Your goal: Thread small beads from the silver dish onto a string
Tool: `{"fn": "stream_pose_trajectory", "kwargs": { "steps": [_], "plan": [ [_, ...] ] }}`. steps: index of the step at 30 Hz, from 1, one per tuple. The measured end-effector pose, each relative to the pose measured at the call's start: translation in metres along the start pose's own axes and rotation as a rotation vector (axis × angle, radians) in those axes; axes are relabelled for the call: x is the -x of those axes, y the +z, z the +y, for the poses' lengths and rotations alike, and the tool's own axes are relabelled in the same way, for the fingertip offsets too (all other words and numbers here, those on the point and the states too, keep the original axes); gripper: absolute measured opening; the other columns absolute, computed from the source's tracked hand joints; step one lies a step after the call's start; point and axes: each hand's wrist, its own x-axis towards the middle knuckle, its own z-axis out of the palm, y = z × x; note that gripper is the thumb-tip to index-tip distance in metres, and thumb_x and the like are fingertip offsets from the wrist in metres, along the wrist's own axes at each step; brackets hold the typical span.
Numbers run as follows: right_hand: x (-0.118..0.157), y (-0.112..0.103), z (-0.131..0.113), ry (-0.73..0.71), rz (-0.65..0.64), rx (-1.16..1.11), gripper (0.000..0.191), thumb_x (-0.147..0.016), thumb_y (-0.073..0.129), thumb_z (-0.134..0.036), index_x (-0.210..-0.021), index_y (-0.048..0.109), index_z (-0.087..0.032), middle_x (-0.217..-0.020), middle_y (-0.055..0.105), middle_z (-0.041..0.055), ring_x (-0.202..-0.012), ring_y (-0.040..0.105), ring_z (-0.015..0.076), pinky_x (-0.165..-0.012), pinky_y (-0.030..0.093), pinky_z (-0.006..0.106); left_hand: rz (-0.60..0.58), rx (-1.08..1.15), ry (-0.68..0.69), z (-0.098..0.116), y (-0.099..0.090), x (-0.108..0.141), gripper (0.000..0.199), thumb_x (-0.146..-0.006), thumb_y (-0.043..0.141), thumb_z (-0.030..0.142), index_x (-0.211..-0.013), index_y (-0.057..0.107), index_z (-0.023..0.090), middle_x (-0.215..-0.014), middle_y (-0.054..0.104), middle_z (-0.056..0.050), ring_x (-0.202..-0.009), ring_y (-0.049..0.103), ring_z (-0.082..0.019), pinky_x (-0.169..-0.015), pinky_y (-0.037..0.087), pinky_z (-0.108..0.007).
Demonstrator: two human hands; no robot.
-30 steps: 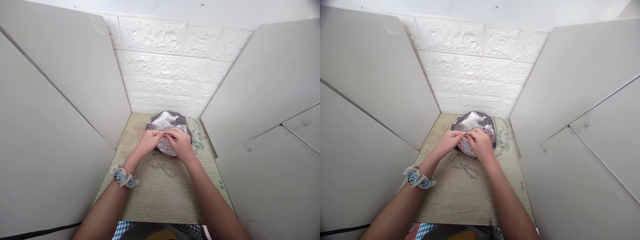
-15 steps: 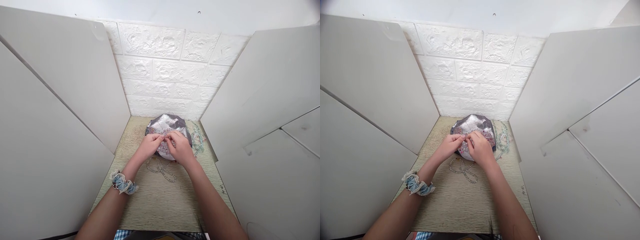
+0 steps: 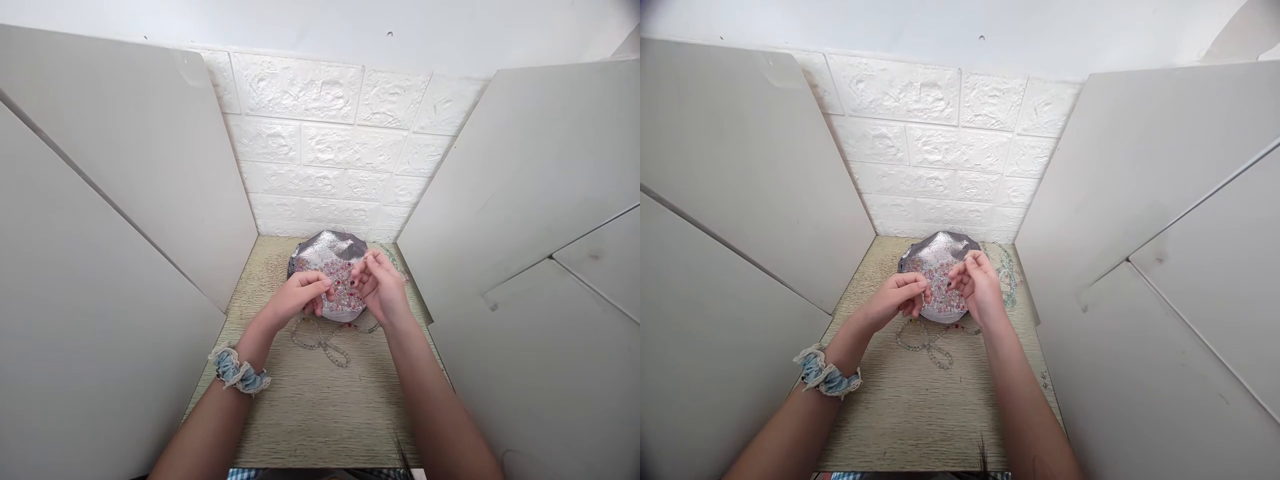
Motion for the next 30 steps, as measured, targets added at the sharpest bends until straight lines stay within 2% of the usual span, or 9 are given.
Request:
{"fn": "stream_pose_trajectory", "kwargs": {
  "steps": [3, 6, 11, 16, 18, 21, 24, 26, 30],
  "plan": [
    [-0.004, -0.007, -0.006, 0.020, 0.141, -0.201, 0.004, -0.078, 0.044, -0.020, -0.076, 0.040, -0.020, -0.070, 0.063, 0.0004, -0.056, 0.058, 0.0088, -0.058, 0.049, 0.023, -0.036, 0.151, 0.026, -0.002, -0.002, 0.001, 0.021, -0.072, 0.050, 0.032, -0.061, 0.053, 0.014, -0.051, 0.050, 0.001, -0.044, 0.045, -0.006, -0.041, 0.029, -0.018],
    [-0.008, -0.014, -0.008, -0.051, 0.302, -0.259, 0.005, -0.079, 0.039, -0.017, -0.074, 0.038, -0.019, -0.078, 0.065, 0.0046, -0.071, 0.062, 0.0115, -0.069, 0.049, 0.027, -0.055, 0.313, 0.102, -0.003, -0.005, 0.002, 0.019, -0.070, 0.052, 0.028, -0.058, 0.053, 0.013, -0.059, 0.052, 0.000, -0.053, 0.049, -0.008, -0.048, 0.035, -0.020],
    [-0.012, -0.022, -0.008, -0.242, 0.531, -0.213, 0.011, -0.082, 0.034, -0.018, -0.072, 0.037, -0.019, -0.085, 0.064, 0.0036, -0.084, 0.060, 0.0109, -0.083, 0.045, 0.032, -0.044, 0.424, 0.266, -0.001, -0.009, 0.004, 0.018, -0.066, 0.053, 0.021, -0.051, 0.053, 0.011, -0.061, 0.052, -0.003, -0.065, 0.050, -0.011, -0.063, 0.039, -0.024],
    [-0.011, -0.022, -0.009, -0.383, 0.667, -0.105, 0.011, -0.082, 0.036, -0.022, -0.072, 0.038, -0.020, -0.096, 0.060, 0.0004, -0.093, 0.056, 0.0081, -0.088, 0.041, 0.031, -0.008, 0.554, 0.322, 0.000, -0.014, 0.005, 0.020, -0.065, 0.051, 0.024, -0.048, 0.052, 0.012, -0.061, 0.050, -0.002, -0.061, 0.049, -0.011, -0.060, 0.039, -0.025],
    [-0.011, -0.021, -0.008, -0.379, 0.659, -0.075, 0.010, -0.082, 0.037, -0.024, -0.073, 0.038, -0.021, -0.100, 0.058, 0.0002, -0.094, 0.055, 0.0081, -0.086, 0.042, 0.030, 0.026, 0.551, 0.325, -0.001, -0.015, 0.005, 0.020, -0.066, 0.051, 0.023, -0.050, 0.053, 0.012, -0.064, 0.051, -0.002, -0.061, 0.050, -0.011, -0.059, 0.039, -0.024],
    [-0.010, -0.019, -0.006, -0.312, 0.584, -0.037, 0.008, -0.080, 0.040, -0.024, -0.073, 0.038, -0.020, -0.101, 0.057, 0.0008, -0.088, 0.058, 0.0098, -0.078, 0.045, 0.029, 0.091, 0.483, 0.291, -0.003, -0.015, 0.004, 0.021, -0.068, 0.050, 0.020, -0.050, 0.055, 0.011, -0.070, 0.053, -0.003, -0.061, 0.051, -0.009, -0.058, 0.039, -0.022],
    [-0.009, -0.016, -0.002, -0.249, 0.464, 0.028, 0.008, -0.078, 0.042, -0.026, -0.074, 0.038, -0.020, -0.086, 0.060, 0.0003, -0.067, 0.060, 0.0094, -0.065, 0.046, 0.026, 0.124, 0.445, 0.259, -0.003, -0.013, 0.002, 0.021, -0.067, 0.052, 0.019, -0.049, 0.056, 0.010, -0.073, 0.054, -0.004, -0.062, 0.051, -0.009, -0.058, 0.040, -0.021],
    [-0.008, -0.014, 0.001, -0.242, 0.382, 0.104, 0.010, -0.077, 0.044, -0.028, -0.074, 0.038, -0.020, -0.073, 0.060, -0.0016, -0.054, 0.055, 0.0077, -0.058, 0.044, 0.023, 0.129, 0.427, 0.243, -0.004, -0.013, 0.000, 0.021, -0.067, 0.052, 0.019, -0.048, 0.057, 0.010, -0.074, 0.054, -0.005, -0.062, 0.051, -0.009, -0.056, 0.040, -0.020],
    [-0.006, -0.010, 0.005, -0.229, 0.246, 0.279, 0.012, -0.077, 0.045, -0.030, -0.074, 0.040, -0.019, -0.068, 0.056, -0.0028, -0.049, 0.048, 0.0062, -0.052, 0.039, 0.020, 0.137, 0.392, 0.220, -0.006, -0.014, -0.001, 0.023, -0.069, 0.051, 0.023, -0.052, 0.059, 0.009, -0.075, 0.055, -0.006, -0.057, 0.049, -0.007, -0.050, 0.039, -0.019]
  ]
}}
